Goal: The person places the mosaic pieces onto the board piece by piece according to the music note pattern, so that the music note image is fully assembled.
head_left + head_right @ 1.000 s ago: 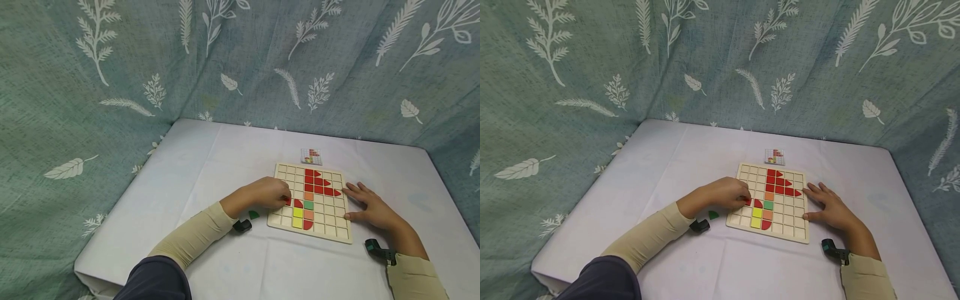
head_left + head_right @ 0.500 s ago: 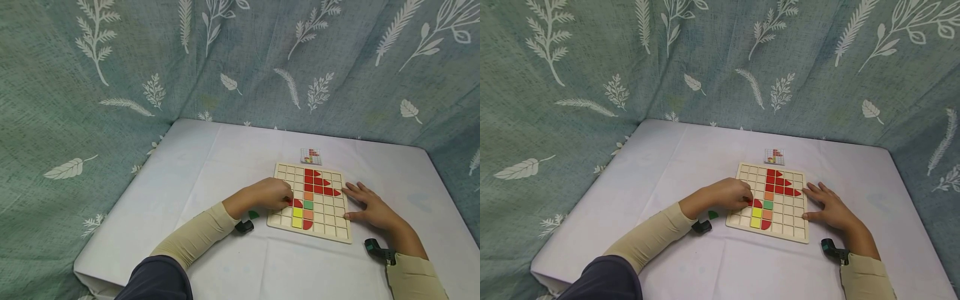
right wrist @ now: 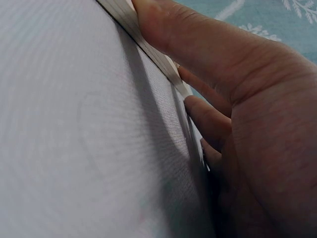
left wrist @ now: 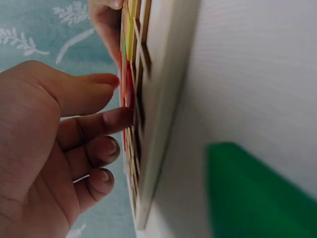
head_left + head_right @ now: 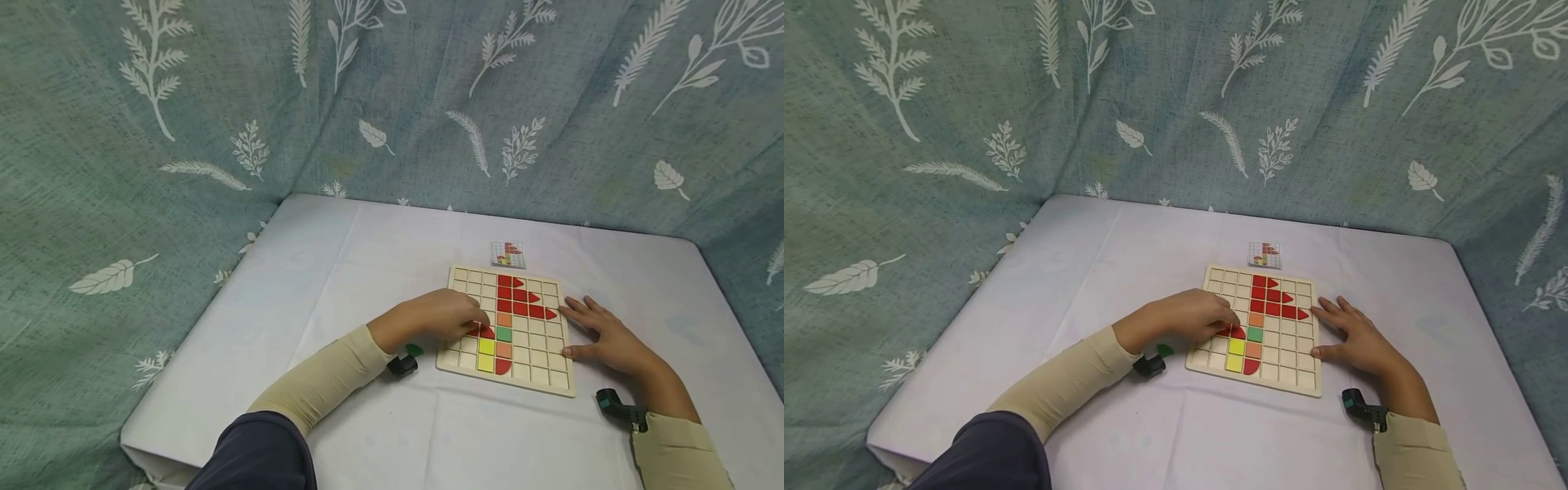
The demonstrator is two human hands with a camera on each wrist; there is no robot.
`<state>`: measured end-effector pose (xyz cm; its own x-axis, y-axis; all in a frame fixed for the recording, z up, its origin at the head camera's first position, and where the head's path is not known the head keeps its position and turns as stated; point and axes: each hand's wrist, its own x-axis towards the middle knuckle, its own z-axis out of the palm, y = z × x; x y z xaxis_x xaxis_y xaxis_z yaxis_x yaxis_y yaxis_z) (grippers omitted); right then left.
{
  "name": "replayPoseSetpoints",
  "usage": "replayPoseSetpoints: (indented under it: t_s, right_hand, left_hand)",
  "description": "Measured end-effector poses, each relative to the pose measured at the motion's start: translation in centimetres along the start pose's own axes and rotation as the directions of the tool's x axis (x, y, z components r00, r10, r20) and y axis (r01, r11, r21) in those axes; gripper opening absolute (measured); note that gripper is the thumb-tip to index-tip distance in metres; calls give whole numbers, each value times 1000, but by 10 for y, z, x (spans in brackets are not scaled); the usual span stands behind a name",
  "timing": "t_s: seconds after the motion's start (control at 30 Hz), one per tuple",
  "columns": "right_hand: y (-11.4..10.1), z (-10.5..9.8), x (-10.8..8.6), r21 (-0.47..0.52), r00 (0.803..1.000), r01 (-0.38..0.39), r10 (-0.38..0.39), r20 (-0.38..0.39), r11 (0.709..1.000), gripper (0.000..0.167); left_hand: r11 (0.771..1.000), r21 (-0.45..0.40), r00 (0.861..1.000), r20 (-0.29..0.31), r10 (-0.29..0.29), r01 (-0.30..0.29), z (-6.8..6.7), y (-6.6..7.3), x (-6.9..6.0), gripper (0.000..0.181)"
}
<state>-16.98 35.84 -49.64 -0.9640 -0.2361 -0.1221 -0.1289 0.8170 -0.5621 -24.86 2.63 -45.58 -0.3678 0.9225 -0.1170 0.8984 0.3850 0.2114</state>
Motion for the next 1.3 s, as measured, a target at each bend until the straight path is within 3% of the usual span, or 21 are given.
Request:
replayPoseSetpoints:
  t_s: [0.4, 0.73, 1.13, 1.3]
  right_hand:
    - [1, -1, 0, -9, 1000, -2, 2, 4, 1000, 101]
    - [3, 1, 1, -2, 1000, -1, 1, 9, 1000, 101]
    - [0, 1, 1, -7, 1000, -14, 14, 3, 1000, 102]
    - [-1, 2, 1, -8, 1000, -26, 26, 4, 1000, 102]
  left_hand:
    - [997, 82, 993, 120, 3, -13, -6, 6, 17, 26]
    - [996, 76, 984, 171, -53, 41, -9, 10, 20, 28]
    - [987, 145, 985, 149, -91, 69, -7, 18, 16, 20]
    - [986, 138, 981, 152, -118, 98, -6, 17, 13, 24]
